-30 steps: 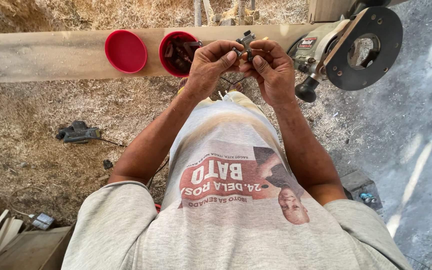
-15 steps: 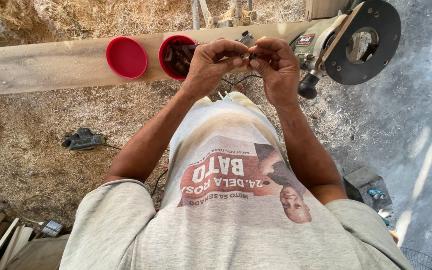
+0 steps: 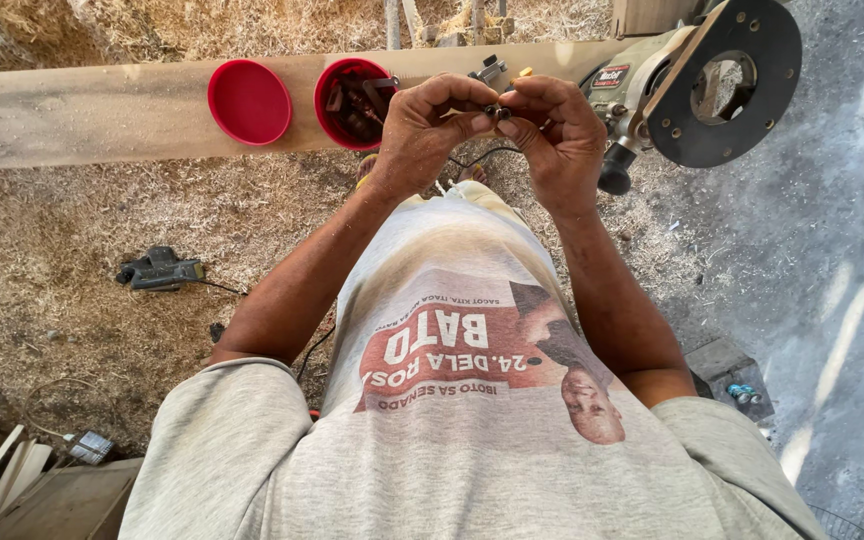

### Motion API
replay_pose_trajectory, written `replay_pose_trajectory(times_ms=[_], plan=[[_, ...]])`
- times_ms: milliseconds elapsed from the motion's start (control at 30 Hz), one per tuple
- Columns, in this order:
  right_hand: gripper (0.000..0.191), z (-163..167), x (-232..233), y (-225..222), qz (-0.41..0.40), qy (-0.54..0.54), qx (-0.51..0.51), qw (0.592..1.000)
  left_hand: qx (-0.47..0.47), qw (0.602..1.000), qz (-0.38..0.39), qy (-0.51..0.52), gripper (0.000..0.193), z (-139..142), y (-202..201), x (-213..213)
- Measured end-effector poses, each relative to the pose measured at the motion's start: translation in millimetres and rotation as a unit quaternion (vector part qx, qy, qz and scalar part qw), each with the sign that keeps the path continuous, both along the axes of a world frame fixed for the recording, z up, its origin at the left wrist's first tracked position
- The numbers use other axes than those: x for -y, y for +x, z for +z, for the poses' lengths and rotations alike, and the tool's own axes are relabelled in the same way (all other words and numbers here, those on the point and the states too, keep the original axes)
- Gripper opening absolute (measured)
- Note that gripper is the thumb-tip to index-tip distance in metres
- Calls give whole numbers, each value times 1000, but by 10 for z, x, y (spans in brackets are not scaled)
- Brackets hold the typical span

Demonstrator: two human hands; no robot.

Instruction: The person stands at a workbench and picks small metal parts one at a time from a red bowl, turns and looks over each part in both hands, and sets some parts on the bench beside the bowl while reaching back into the bowl for the next piece.

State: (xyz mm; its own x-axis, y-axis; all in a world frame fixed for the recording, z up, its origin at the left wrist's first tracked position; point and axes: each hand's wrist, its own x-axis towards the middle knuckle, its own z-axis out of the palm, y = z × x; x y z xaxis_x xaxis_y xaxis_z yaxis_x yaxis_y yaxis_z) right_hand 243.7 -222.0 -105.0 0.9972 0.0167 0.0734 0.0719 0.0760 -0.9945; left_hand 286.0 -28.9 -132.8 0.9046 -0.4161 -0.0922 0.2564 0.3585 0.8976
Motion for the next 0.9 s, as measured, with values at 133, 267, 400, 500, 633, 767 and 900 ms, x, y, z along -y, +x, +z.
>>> replay_pose_trajectory(times_ms=[133, 267, 400, 500, 633, 767, 900], plan=[[37, -3, 3, 31, 4, -2, 0, 1000, 34, 999, 14, 14, 23, 29, -18, 5], [36, -7, 7, 47, 10, 25, -12, 1000, 35, 999, 18, 11, 24, 63, -25, 11], [34, -26, 17, 74, 14, 25, -14, 1000, 34, 999, 23, 13, 23, 80, -27, 19], [33, -40, 32, 98, 21, 18, -3, 1000, 35, 999, 21, 0, 22, 75, -29, 23], [34, -38, 39, 94, 20, 15, -11, 1000, 29, 999, 24, -1, 21, 47, -31, 44], [27, -16, 25, 83, 13, 15, -4, 1000, 18, 999, 24, -13, 22, 8, -47, 45], [22, 16, 5, 68, 14, 23, 0, 1000, 6, 1000, 19, -22, 22, -30, -70, 34]])
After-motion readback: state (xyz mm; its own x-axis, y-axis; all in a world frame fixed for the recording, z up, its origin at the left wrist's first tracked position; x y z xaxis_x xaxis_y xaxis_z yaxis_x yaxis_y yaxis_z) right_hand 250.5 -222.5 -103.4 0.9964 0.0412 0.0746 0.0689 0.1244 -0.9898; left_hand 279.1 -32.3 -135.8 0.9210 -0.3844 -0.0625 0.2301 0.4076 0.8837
